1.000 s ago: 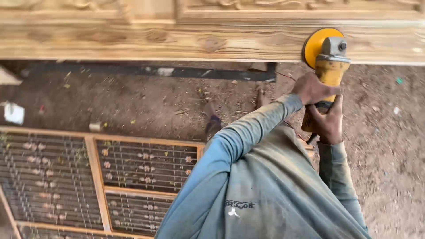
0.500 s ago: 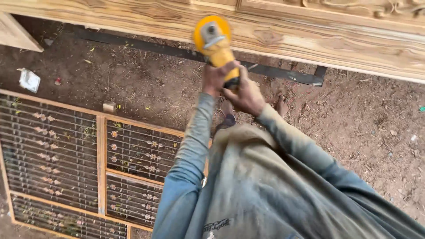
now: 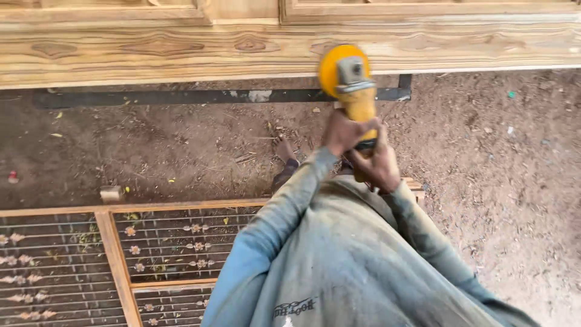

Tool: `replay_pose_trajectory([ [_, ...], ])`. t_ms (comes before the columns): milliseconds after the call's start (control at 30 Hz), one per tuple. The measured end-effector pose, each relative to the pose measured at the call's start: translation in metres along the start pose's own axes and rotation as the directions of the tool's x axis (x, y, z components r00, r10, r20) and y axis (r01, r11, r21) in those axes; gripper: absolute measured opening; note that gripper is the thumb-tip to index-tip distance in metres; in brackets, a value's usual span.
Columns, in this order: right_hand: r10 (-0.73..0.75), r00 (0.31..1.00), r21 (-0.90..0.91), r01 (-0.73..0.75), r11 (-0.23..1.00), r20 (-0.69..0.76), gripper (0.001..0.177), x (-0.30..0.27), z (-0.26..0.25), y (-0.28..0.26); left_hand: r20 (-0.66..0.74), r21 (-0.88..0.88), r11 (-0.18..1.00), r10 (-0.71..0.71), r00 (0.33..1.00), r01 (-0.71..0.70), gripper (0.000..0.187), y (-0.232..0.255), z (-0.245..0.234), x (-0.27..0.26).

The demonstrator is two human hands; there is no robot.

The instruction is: Sanding and polishing a decorative carved wooden door with an angle grinder.

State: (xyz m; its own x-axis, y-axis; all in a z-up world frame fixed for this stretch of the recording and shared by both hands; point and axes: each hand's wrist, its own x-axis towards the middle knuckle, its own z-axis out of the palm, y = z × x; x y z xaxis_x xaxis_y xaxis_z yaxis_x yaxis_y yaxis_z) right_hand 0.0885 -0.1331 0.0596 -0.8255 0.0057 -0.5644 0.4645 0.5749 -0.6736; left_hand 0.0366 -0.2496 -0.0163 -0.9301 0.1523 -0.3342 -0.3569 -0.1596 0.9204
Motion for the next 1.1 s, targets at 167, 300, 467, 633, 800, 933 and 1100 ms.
replay_pose_trajectory([
  [167, -0.156, 0.935, 0.047, 0.180, 0.983, -0.318, 0.074, 0.003, -0.037, 0.085, 0.192, 0.414, 0.909, -0.130, 0.973, 0.040, 0.061, -0.025, 0.092, 0.050],
  [300, -0.120, 0.925, 0.190, 0.199, 0.962, -0.361, 0.071, 0.013, -0.069, 0.114, 0.251, 0.534, 0.843, -0.232, 0.940, 0.065, 0.065, -0.050, 0.146, 0.081],
  [467, -0.187, 0.941, 0.056, 0.211, 0.976, -0.282, 0.072, 0.006, -0.026, 0.064, 0.255, 0.367, 0.930, -0.136, 0.957, 0.034, 0.060, -0.030, 0.070, 0.047],
  [633, -0.216, 0.976, 0.063, 0.216, 0.974, -0.018, 0.075, 0.009, 0.047, -0.009, 0.024, 0.208, 0.974, -0.093, 0.995, 0.086, 0.048, 0.013, -0.058, -0.016],
  [800, -0.376, 0.906, -0.051, 0.392, 0.919, 0.193, 0.087, 0.015, 0.099, -0.071, -0.304, 0.099, 0.995, 0.018, 0.952, 0.013, 0.034, 0.036, -0.149, -0.055],
  [933, -0.484, 0.856, -0.037, 0.498, 0.867, 0.184, 0.084, 0.018, 0.082, -0.063, -0.337, 0.102, 0.994, 0.004, 0.941, 0.032, 0.034, 0.028, -0.134, -0.049],
  [1100, 0.032, 0.981, -0.082, -0.017, 0.996, 0.192, 0.077, 0.001, 0.006, -0.034, -0.162, 0.146, 0.981, -0.102, 0.982, 0.126, 0.044, 0.005, -0.033, -0.019],
])
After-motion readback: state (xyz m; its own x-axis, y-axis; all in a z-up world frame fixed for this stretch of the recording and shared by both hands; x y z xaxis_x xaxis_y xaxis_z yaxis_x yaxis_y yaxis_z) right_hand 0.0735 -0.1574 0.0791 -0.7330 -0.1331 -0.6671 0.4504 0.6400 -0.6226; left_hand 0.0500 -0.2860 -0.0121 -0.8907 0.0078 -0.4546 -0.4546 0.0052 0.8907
